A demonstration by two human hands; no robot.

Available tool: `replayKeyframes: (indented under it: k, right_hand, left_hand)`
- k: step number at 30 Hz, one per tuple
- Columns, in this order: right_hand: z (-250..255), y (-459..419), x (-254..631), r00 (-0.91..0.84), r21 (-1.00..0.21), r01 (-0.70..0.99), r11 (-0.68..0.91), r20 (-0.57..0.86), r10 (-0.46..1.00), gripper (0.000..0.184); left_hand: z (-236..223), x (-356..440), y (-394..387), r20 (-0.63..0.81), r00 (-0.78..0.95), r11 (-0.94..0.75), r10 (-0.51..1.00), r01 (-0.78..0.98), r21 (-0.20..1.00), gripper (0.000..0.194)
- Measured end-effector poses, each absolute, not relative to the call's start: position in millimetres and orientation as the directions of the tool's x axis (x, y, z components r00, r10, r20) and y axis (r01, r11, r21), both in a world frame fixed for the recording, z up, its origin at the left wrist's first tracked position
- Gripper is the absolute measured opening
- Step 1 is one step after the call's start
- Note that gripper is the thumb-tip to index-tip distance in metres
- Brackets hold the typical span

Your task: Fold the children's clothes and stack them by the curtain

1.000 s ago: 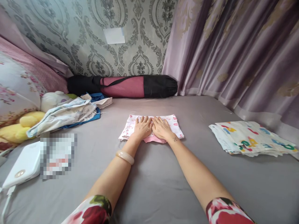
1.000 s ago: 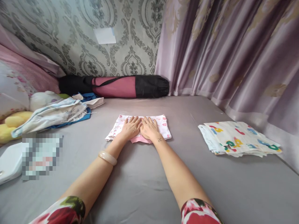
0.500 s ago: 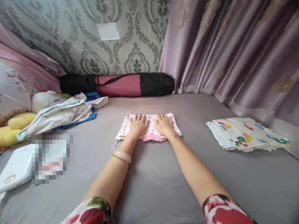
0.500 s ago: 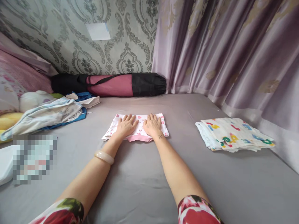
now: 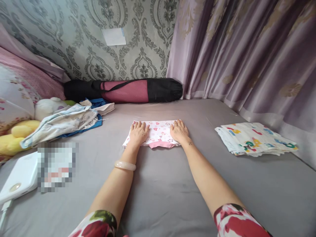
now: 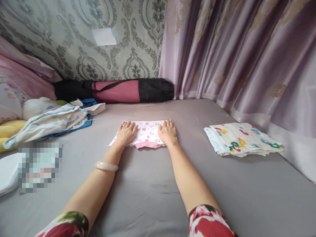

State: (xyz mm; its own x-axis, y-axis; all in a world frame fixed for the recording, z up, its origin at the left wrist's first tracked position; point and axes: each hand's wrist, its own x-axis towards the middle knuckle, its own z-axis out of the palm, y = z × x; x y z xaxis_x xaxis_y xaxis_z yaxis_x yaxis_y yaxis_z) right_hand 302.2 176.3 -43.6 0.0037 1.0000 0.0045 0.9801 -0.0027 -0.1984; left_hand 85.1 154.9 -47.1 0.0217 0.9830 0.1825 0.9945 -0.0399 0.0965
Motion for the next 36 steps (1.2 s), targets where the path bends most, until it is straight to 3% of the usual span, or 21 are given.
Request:
replayKeyframes:
  k: [8, 14, 27, 32, 36]
  right_hand:
    - [-44, 178, 324, -0.133, -0.201, 0.972, 0.124, -0.029, 0.991, 0.064]
    - [-46, 181, 337, -0.202, -0.235, 0.954, 0.186, -0.043, 0.978, 0.064]
    - [-46, 181, 334, -0.108, -0.189, 0.977, 0.102, -0.023, 0.994, 0.064]
    - [-34, 166, 310, -0.097, -0.138, 0.984, 0.111, 0.104, 0.990, 0.059]
    - [-31, 148, 275, -0.176, -0.143, 0.969, 0.201, 0.174, 0.969, 0.057]
  left_hand:
    - [-39, 68, 145, 0.080, 0.118, -0.121, 0.990, 0.992, 0.029, 0.043]
    - [-39, 63, 149, 0.006, 0.046, -0.046, 0.999, 0.991, 0.125, 0.054]
    - [-46, 59, 154, 0.017, -0.026, 0.024, 1.000, 0.991, 0.128, 0.060]
    - [-37, 83, 148, 0.099, -0.055, 0.046, 0.994, 0.995, 0.091, 0.059]
    - [-33, 124, 135, 0.181, 0.031, -0.046, 0.983, 0.996, 0.078, 0.055]
